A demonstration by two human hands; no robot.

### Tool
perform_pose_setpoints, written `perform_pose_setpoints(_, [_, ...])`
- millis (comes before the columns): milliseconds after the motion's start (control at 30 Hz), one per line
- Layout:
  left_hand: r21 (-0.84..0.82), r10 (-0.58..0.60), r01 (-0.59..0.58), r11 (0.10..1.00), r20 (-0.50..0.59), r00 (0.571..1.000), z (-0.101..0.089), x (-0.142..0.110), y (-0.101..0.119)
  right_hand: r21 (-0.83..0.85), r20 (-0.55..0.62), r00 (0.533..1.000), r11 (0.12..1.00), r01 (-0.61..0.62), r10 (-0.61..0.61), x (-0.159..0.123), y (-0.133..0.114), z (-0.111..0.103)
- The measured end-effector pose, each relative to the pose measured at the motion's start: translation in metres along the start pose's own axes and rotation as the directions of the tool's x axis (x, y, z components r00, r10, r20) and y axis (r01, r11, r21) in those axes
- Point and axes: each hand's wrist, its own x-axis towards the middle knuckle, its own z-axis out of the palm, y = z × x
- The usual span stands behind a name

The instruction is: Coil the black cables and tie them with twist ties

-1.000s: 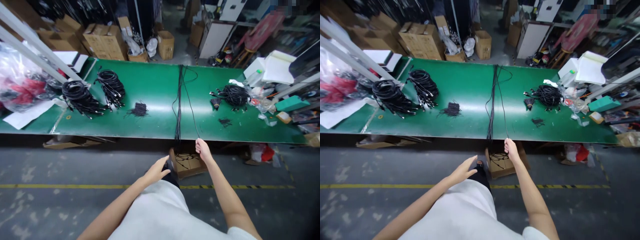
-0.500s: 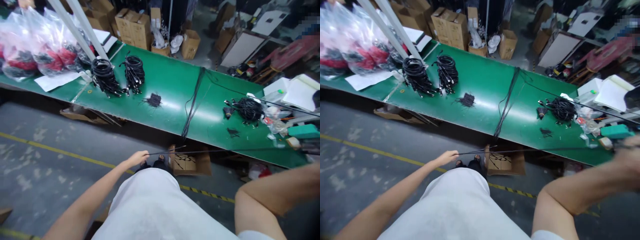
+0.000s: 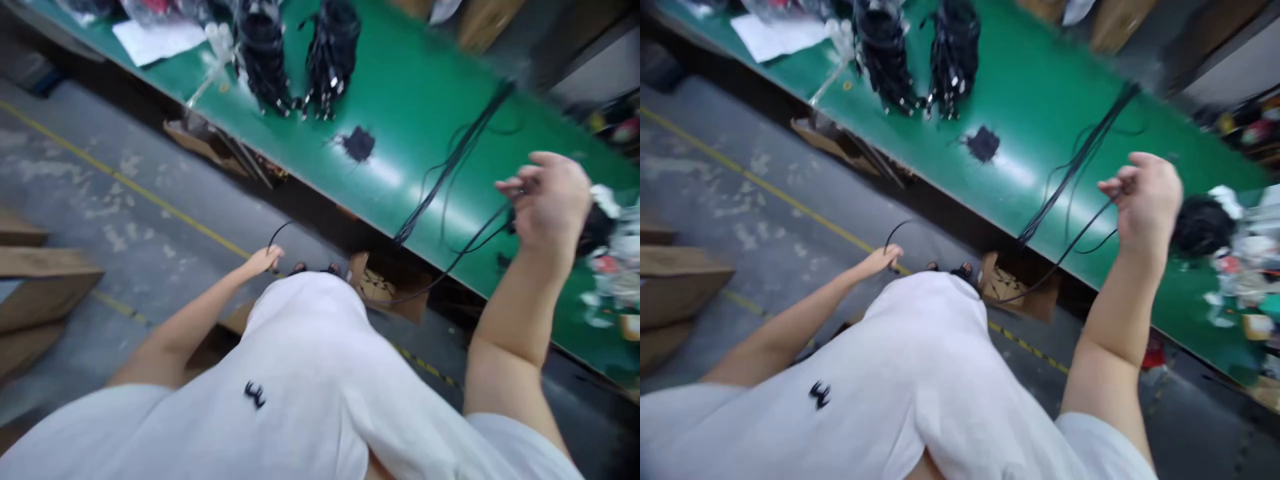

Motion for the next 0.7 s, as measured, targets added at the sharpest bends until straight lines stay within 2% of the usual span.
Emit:
perform_pose_setpoints(67, [-0.036,0.016,-0.016,0.999,0.002,1.000,0.002,0.005,0.023,-0.107,0.092,0.994,0.993,-0.049,0.059,-0.008,-0.003,0.059])
perform_pose_setpoints(100, [-0.059,0.085,-0.083,0.995,0.017,0.996,0.002,0.004,0.035,-0.202,0.137,0.990,0.979,-0.012,0.040,-0.019,-0.011,0.089])
perform_pose_setpoints(133, [-0.060,0.141,-0.138,0.989,0.052,0.989,0.001,0.001,0.047,-0.269,0.212,0.976,0.958,0.096,-0.038,-0.034,-0.023,0.118])
perform_pose_setpoints(167, [-0.056,0.174,-0.169,0.984,0.096,0.980,0.000,-0.005,0.060,-0.269,0.305,0.939,0.931,0.247,-0.161,-0.053,-0.037,0.145])
perform_pose_setpoints(200, [-0.072,0.212,-0.204,0.976,0.140,0.967,-0.002,-0.012,0.072,-0.204,0.409,0.863,0.892,0.403,-0.297,-0.073,-0.052,0.170])
perform_pose_setpoints(233, [-0.100,0.238,-0.223,0.970,0.178,0.955,-0.005,-0.021,0.084,-0.070,0.536,0.736,0.847,0.527,-0.414,-0.093,-0.065,0.193])
perform_pose_setpoints(267, [-0.142,0.259,-0.233,0.962,0.203,0.944,-0.008,-0.029,0.093,0.093,0.651,0.596,0.829,0.551,-0.469,-0.111,-0.075,0.213])
perform_pose_setpoints(300, [-0.205,0.277,-0.234,0.950,0.215,0.936,-0.013,-0.036,0.099,0.231,0.736,0.479,0.842,0.488,-0.479,-0.124,-0.080,0.229])
perform_pose_setpoints(333, [-0.281,0.289,-0.223,0.933,0.220,0.932,-0.020,-0.042,0.101,0.305,0.785,0.420,0.874,0.379,-0.456,-0.132,-0.081,0.239])
perform_pose_setpoints(367, [-0.361,0.294,-0.202,0.910,0.220,0.930,-0.028,-0.047,0.099,0.315,0.802,0.436,0.909,0.273,-0.409,-0.133,-0.076,0.243])
perform_pose_setpoints(400, [-0.437,0.291,-0.173,0.882,0.218,0.932,-0.038,-0.050,0.094,0.286,0.785,0.514,0.938,0.195,-0.346,-0.129,-0.067,0.241])
perform_pose_setpoints(467, [-0.558,0.274,-0.111,0.823,0.217,0.937,-0.059,-0.055,0.074,0.180,0.625,0.750,0.975,0.132,-0.217,-0.105,-0.038,0.218])
perform_pose_setpoints(500, [-0.597,0.263,-0.086,0.798,0.217,0.940,-0.069,-0.058,0.062,0.103,0.509,0.846,0.987,0.122,-0.157,-0.090,-0.020,0.201])
perform_pose_setpoints(533, [-0.632,0.252,-0.069,0.772,0.203,0.946,-0.079,-0.061,0.050,0.019,0.410,0.906,0.994,0.110,-0.108,-0.073,-0.002,0.183])
perform_pose_setpoints(567, [-0.675,0.240,-0.061,0.735,0.175,0.955,-0.088,-0.064,0.038,-0.074,0.310,0.949,0.994,0.079,-0.052,-0.059,0.015,0.166])
perform_pose_setpoints(633, [-0.801,0.215,-0.086,0.592,0.054,0.975,-0.103,-0.070,0.021,-0.259,0.172,0.983,0.966,-0.013,0.059,-0.041,0.043,0.139])
perform_pose_setpoints(667, [-0.865,0.194,-0.122,0.487,-0.029,0.981,-0.108,-0.072,0.015,-0.358,0.162,0.982,0.933,-0.030,0.094,-0.041,0.051,0.132])
perform_pose_setpoints(700, [-0.911,0.168,-0.165,0.379,-0.108,0.980,-0.110,-0.073,0.013,-0.457,0.209,0.971,0.889,-0.006,0.114,-0.046,0.053,0.130])
